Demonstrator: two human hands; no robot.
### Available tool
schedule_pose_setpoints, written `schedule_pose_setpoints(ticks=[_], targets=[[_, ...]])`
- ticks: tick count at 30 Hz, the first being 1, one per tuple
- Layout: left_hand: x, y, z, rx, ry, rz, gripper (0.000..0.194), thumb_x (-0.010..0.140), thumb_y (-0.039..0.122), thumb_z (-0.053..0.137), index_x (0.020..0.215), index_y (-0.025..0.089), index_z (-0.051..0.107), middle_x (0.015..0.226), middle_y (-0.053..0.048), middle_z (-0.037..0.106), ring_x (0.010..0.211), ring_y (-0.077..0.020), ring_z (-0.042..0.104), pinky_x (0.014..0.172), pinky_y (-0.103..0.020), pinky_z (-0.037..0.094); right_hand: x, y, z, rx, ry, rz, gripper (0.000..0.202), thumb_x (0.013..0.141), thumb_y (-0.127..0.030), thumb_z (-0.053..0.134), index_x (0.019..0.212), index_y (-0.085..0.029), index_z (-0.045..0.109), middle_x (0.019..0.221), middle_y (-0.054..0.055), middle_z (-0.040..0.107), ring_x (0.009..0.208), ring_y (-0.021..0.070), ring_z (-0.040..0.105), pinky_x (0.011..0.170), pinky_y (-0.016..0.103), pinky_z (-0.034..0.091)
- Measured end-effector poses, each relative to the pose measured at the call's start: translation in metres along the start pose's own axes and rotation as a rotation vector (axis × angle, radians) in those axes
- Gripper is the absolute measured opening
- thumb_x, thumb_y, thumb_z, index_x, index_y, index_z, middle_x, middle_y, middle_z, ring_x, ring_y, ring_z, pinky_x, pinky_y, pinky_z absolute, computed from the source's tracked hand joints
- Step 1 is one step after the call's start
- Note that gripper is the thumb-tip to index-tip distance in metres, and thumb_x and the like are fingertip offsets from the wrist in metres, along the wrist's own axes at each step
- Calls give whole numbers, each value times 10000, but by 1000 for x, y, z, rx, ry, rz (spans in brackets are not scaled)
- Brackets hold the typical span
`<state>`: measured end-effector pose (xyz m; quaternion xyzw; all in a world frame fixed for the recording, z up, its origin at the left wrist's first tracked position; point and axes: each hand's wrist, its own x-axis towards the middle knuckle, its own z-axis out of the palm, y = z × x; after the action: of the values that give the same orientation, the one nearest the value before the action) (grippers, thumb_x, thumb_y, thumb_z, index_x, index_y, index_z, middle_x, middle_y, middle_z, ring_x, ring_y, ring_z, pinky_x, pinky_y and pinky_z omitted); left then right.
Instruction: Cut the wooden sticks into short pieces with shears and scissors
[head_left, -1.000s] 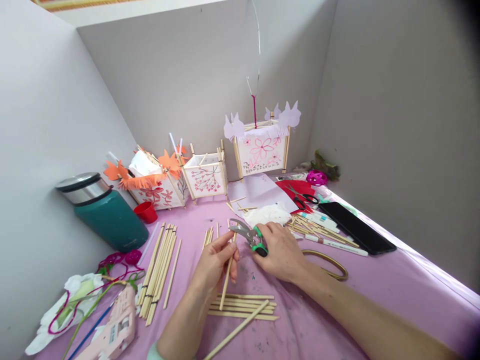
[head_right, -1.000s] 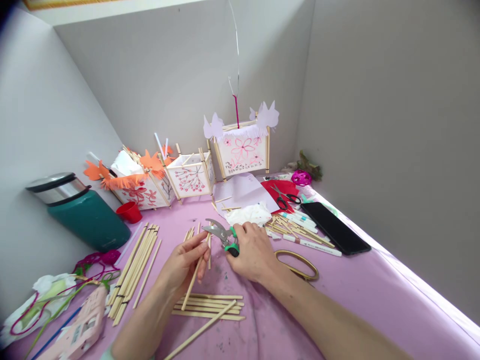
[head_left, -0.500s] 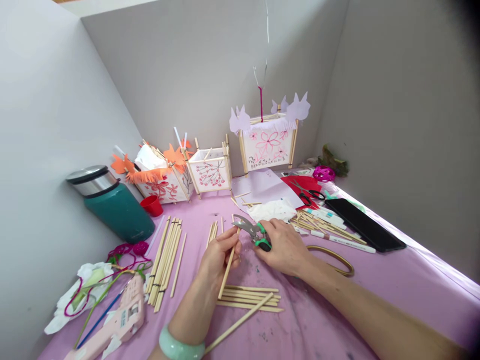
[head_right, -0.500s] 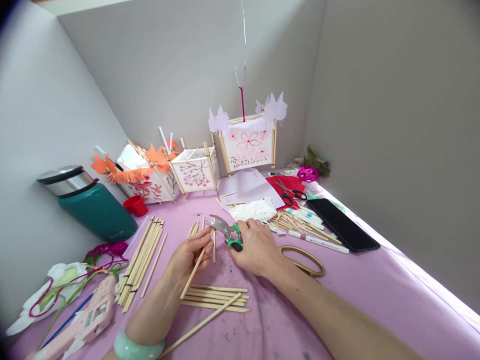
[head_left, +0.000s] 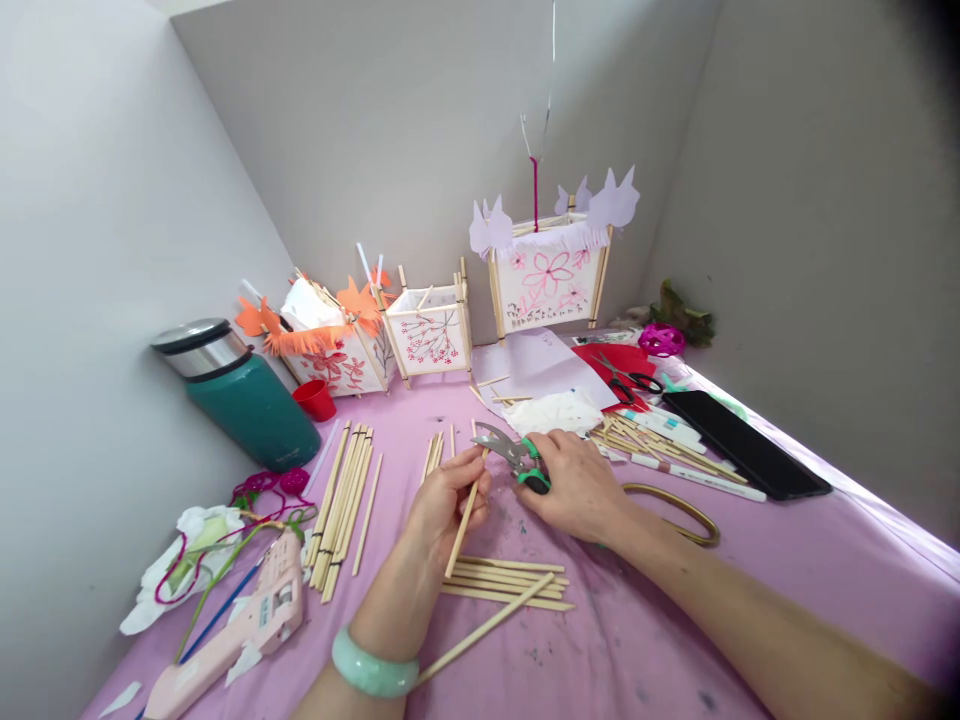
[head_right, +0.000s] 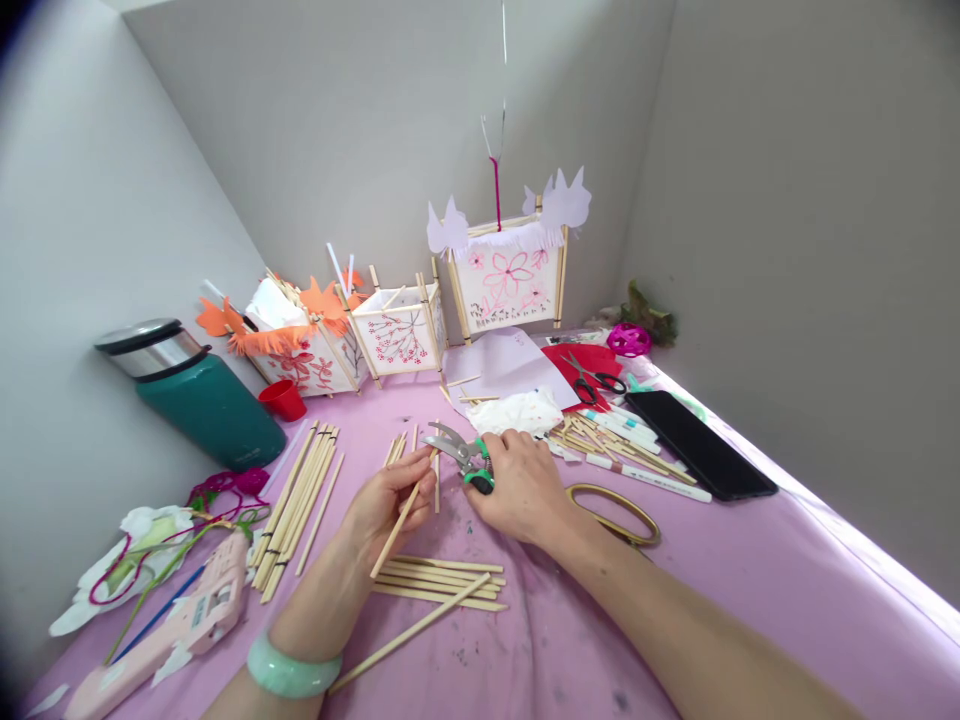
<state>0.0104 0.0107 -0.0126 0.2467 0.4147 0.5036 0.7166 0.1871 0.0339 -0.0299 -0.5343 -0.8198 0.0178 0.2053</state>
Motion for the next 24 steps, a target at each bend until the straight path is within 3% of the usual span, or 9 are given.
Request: schedule_pose_setpoints(ticks=[11, 19, 24], targets=[[-2, -5, 3, 43, -9, 31, 489, 766, 141, 616, 1239, 90, 502, 472, 64, 477, 322, -39, 255, 326, -152, 198, -2, -1, -3, 32, -10, 16, 405, 772, -438, 586, 1090, -190, 543, 1005, 99, 578, 949, 264, 505, 811, 340, 335], [-2, -11, 4, 30, 31, 84, 514, 764, 169, 654, 1255, 95, 523, 488, 64, 467, 359, -34, 277, 358, -148, 217, -2, -2, -6, 18, -40, 19, 411, 760, -393, 586, 1109, -186, 518, 1019, 103, 571, 967, 275, 496, 816, 345, 328], [-3, -10, 5, 20, -3, 116, 551, 748, 192, 692, 1268, 104, 532, 487, 65, 454, 380, -39, 288, 360, -149, 202, 1, -2, -10, 5, -55, 11, 308, 737, -310, 574, 1007, -168, 528, 984, 103, 578, 920, 258, 513, 770, 325, 342]])
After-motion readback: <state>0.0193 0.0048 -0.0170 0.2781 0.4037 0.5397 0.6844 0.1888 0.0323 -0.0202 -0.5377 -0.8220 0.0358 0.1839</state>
